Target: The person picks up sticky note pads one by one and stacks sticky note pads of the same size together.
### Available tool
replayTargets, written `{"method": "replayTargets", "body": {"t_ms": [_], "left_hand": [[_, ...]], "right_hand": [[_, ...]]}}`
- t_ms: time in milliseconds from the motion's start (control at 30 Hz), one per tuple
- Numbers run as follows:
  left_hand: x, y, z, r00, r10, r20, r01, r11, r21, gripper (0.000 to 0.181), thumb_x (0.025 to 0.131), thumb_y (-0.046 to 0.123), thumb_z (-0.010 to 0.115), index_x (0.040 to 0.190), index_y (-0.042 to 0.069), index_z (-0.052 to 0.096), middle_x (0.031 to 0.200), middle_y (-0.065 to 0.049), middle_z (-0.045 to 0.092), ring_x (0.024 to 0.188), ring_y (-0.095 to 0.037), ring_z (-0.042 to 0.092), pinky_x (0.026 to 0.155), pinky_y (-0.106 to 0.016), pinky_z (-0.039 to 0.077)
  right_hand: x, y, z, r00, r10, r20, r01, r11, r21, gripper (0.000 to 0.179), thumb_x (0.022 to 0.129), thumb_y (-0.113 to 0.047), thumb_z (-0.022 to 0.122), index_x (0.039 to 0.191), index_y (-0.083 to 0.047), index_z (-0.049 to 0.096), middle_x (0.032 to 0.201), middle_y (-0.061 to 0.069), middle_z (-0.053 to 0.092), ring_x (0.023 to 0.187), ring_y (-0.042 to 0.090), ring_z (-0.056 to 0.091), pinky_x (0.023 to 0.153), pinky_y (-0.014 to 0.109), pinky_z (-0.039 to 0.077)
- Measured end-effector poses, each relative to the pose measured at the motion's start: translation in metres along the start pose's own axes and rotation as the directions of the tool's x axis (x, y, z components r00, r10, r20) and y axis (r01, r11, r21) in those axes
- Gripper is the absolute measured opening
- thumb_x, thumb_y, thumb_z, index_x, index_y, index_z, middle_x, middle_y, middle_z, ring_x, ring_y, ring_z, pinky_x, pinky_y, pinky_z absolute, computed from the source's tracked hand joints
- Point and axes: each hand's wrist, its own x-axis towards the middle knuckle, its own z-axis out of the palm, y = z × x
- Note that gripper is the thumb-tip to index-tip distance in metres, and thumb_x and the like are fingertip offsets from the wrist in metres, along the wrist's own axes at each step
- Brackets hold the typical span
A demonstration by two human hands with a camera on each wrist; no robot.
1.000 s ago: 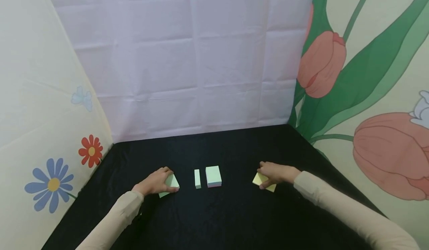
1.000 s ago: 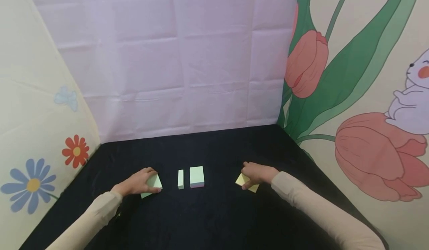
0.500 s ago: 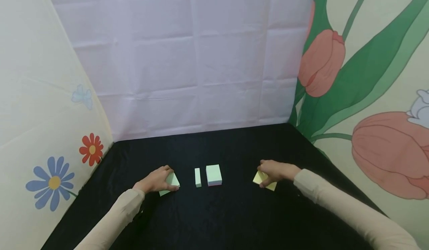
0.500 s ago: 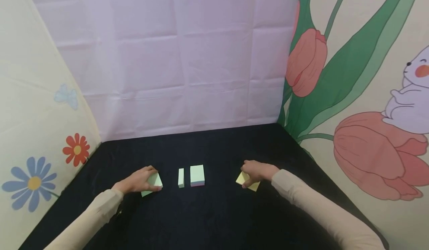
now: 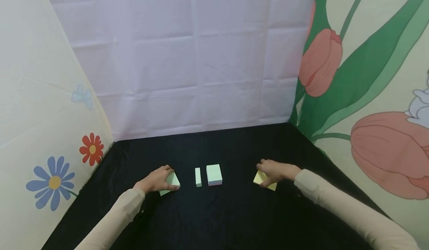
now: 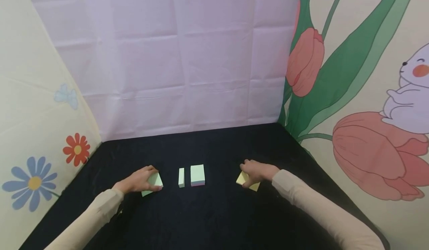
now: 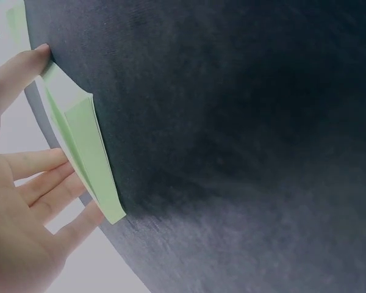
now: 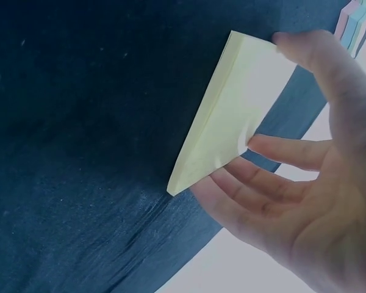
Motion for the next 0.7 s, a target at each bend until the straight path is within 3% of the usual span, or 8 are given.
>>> {"method": "replayTargets", "body": {"t_ms": [167, 267, 400, 700], "left_hand": [[0.0006, 0.0001, -0.0009, 1.0, 0.002, 0.0, -0.002, 1.0, 0.001, 0.07, 0.08, 0.047, 0.078, 0.125, -0.003, 0.06, 0.116, -0.012, 0.057, 0.09, -0.021, 0.051, 0.072, -0.038, 0.048], [0.0004, 0.0011, -0.0012, 1.0, -0.003, 0.005, 0.003, 1.0, -0.004, 0.07, 0.08, 0.047, 0.079, 0.126, -0.003, 0.06, 0.117, -0.012, 0.057, 0.091, -0.022, 0.051, 0.073, -0.038, 0.048], [0.0008, 0.0016, -0.0003, 1.0, -0.012, 0.01, 0.012, 1.0, -0.005, 0.07, 0.08, 0.047, 0.079, 0.126, -0.003, 0.06, 0.117, -0.012, 0.057, 0.091, -0.022, 0.051, 0.074, -0.039, 0.048], [0.0003, -0.0001, 0.0016, 1.0, 0.001, -0.006, -0.001, 1.0, -0.006, 0.069, 0.08, 0.046, 0.078, 0.126, -0.003, 0.06, 0.117, -0.012, 0.057, 0.091, -0.022, 0.051, 0.072, -0.038, 0.048]], "right_hand": [[0.0012, 0.0004, 0.0019, 0.999, 0.032, 0.012, -0.032, 0.999, 0.006, 0.045, 0.076, -0.031, 0.08, 0.104, -0.003, 0.059, 0.088, 0.004, 0.048, 0.073, 0.014, 0.047, 0.062, 0.031, 0.044], [0.0008, 0.0009, 0.0041, 0.998, 0.056, 0.038, -0.057, 0.998, 0.032, 0.056, 0.076, -0.03, 0.08, 0.119, -0.002, 0.056, 0.097, 0.008, 0.05, 0.079, 0.018, 0.047, 0.067, 0.035, 0.044], [-0.0011, 0.0, 0.0044, 0.996, 0.07, 0.061, -0.074, 0.995, 0.065, 0.062, 0.076, -0.028, 0.08, 0.13, -0.01, 0.056, 0.107, 0.012, 0.05, 0.086, 0.022, 0.047, 0.07, 0.038, 0.044], [-0.0023, -0.0018, 0.0011, 0.998, 0.038, 0.047, -0.04, 0.998, 0.054, 0.039, 0.077, -0.026, 0.079, 0.11, -0.017, 0.06, 0.1, 0.008, 0.049, 0.082, 0.02, 0.046, 0.066, 0.036, 0.043]]}}
